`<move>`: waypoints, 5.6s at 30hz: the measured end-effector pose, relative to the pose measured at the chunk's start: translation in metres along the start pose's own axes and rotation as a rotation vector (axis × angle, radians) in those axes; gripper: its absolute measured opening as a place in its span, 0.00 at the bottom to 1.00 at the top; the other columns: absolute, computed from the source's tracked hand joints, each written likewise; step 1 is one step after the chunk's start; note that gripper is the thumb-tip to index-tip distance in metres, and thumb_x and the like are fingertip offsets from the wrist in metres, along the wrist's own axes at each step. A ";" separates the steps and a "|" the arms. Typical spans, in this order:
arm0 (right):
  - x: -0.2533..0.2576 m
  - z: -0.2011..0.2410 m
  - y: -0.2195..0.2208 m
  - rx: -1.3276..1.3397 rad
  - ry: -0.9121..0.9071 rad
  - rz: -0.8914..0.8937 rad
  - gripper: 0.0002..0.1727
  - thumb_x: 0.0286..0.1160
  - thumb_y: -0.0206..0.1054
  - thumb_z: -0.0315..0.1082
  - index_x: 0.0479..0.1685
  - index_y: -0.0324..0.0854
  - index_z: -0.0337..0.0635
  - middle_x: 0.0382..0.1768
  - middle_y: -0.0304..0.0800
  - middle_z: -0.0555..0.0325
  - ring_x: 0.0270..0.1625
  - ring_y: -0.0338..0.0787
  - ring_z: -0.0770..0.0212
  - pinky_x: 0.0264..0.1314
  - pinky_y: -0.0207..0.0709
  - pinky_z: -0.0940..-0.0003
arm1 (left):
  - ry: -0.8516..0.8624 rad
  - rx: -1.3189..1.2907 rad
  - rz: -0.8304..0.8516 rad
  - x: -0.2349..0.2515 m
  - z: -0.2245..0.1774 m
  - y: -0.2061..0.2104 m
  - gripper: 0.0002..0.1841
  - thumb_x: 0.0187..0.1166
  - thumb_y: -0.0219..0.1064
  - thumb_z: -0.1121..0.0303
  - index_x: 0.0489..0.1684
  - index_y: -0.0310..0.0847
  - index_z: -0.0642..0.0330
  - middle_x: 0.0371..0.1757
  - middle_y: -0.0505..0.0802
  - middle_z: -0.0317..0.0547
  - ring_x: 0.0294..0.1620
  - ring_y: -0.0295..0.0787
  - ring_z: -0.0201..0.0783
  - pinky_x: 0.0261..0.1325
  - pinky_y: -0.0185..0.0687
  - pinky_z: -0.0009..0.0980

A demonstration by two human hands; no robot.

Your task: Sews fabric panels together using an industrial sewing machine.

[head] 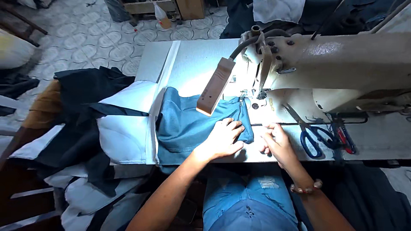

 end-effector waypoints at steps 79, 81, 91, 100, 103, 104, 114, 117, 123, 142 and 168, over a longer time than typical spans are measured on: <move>0.024 0.041 0.067 -0.905 0.077 0.187 0.31 0.85 0.56 0.26 0.89 0.60 0.33 0.70 0.83 0.34 0.63 0.89 0.35 0.65 0.78 0.43 | 0.062 0.131 -0.179 0.020 0.033 0.000 0.26 0.76 0.50 0.61 0.68 0.89 0.37 0.68 0.87 0.62 0.82 0.59 0.84 0.64 0.36 0.91; 0.028 0.042 0.068 -0.906 0.072 0.172 0.30 0.84 0.58 0.25 0.87 0.62 0.33 0.67 0.85 0.33 0.61 0.89 0.35 0.61 0.80 0.43 | 0.053 0.133 -0.175 0.023 0.036 -0.002 0.26 0.77 0.49 0.61 0.70 0.88 0.36 0.68 0.86 0.62 0.83 0.58 0.84 0.65 0.35 0.91; 0.056 0.048 0.068 -0.803 0.066 0.103 0.23 0.84 0.59 0.26 0.77 0.72 0.33 0.59 0.87 0.34 0.58 0.89 0.35 0.55 0.81 0.42 | 0.077 0.204 -0.179 0.044 0.055 -0.013 0.26 0.78 0.48 0.60 0.70 0.88 0.39 0.69 0.85 0.63 0.82 0.61 0.82 0.65 0.36 0.90; 0.044 0.022 0.042 -0.537 -0.368 -0.132 0.14 0.79 0.69 0.32 0.55 0.90 0.31 0.49 0.93 0.41 0.47 0.93 0.45 0.54 0.85 0.47 | 0.209 0.271 -0.306 0.024 0.053 -0.012 0.24 0.83 0.53 0.48 0.59 0.93 0.47 0.67 0.90 0.57 0.83 0.70 0.67 0.80 0.36 0.82; 0.036 0.006 0.032 -0.610 -0.397 -0.202 0.13 0.78 0.64 0.27 0.53 0.90 0.33 0.46 0.92 0.39 0.52 0.90 0.38 0.57 0.81 0.42 | 0.091 0.189 -0.463 0.007 0.050 -0.003 0.16 0.84 0.60 0.58 0.45 0.95 0.53 0.55 0.95 0.50 0.75 0.82 0.60 0.82 0.54 0.71; 0.034 0.002 0.032 -0.626 -0.420 -0.226 0.15 0.76 0.63 0.25 0.56 0.89 0.32 0.46 0.91 0.39 0.52 0.90 0.37 0.58 0.80 0.41 | 0.023 0.094 -0.487 0.003 0.050 -0.001 0.16 0.84 0.60 0.60 0.39 0.94 0.56 0.53 0.96 0.48 0.75 0.82 0.59 0.82 0.55 0.69; 0.049 0.012 0.057 -0.223 -0.505 -0.284 0.32 0.67 0.75 0.27 0.75 0.77 0.31 0.54 0.93 0.41 0.49 0.92 0.53 0.57 0.81 0.50 | -0.134 -0.072 -0.658 -0.001 0.032 -0.001 0.18 0.85 0.59 0.61 0.59 0.88 0.64 0.60 0.93 0.56 0.75 0.81 0.60 0.81 0.58 0.67; 0.020 0.019 0.059 0.122 -0.359 -0.190 0.31 0.65 0.70 0.19 0.73 0.71 0.26 0.37 0.84 0.57 0.30 0.80 0.76 0.37 0.77 0.83 | -0.008 0.109 -0.636 0.000 0.019 0.006 0.31 0.69 0.66 0.63 0.77 0.79 0.58 0.76 0.85 0.58 0.85 0.67 0.69 0.80 0.45 0.78; -0.011 0.005 0.044 0.605 0.236 -0.031 0.17 0.81 0.55 0.15 0.66 0.65 0.34 0.26 0.83 0.57 0.16 0.81 0.71 0.20 0.79 0.79 | 0.225 0.365 -0.676 0.005 0.006 0.008 0.03 0.68 0.72 0.71 0.29 0.92 0.53 0.55 0.96 0.45 0.77 0.80 0.62 0.78 0.56 0.74; 0.035 0.011 0.033 -0.881 -0.700 -0.190 0.06 0.71 0.68 0.23 0.41 0.89 0.32 0.45 0.89 0.37 0.52 0.90 0.34 0.48 0.81 0.42 | 0.209 0.291 -0.417 -0.001 0.000 0.020 0.10 0.75 0.62 0.67 0.33 0.91 0.53 0.45 0.93 0.51 0.68 0.84 0.66 0.78 0.48 0.81; 0.013 -0.004 0.037 -0.803 -0.885 -0.250 0.13 0.68 0.63 0.26 0.36 0.95 0.44 0.59 0.96 0.54 0.70 0.87 0.41 0.64 0.73 0.41 | -0.086 0.119 -0.357 0.008 0.019 0.008 0.26 0.87 0.45 0.56 0.77 0.82 0.46 0.74 0.88 0.48 0.86 0.68 0.66 0.76 0.33 0.86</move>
Point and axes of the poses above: each hand's wrist, its own x-axis towards the middle knuckle, its own y-axis out of the palm, z = x × y, the point moved 5 cm from there along x, towards the middle knuckle
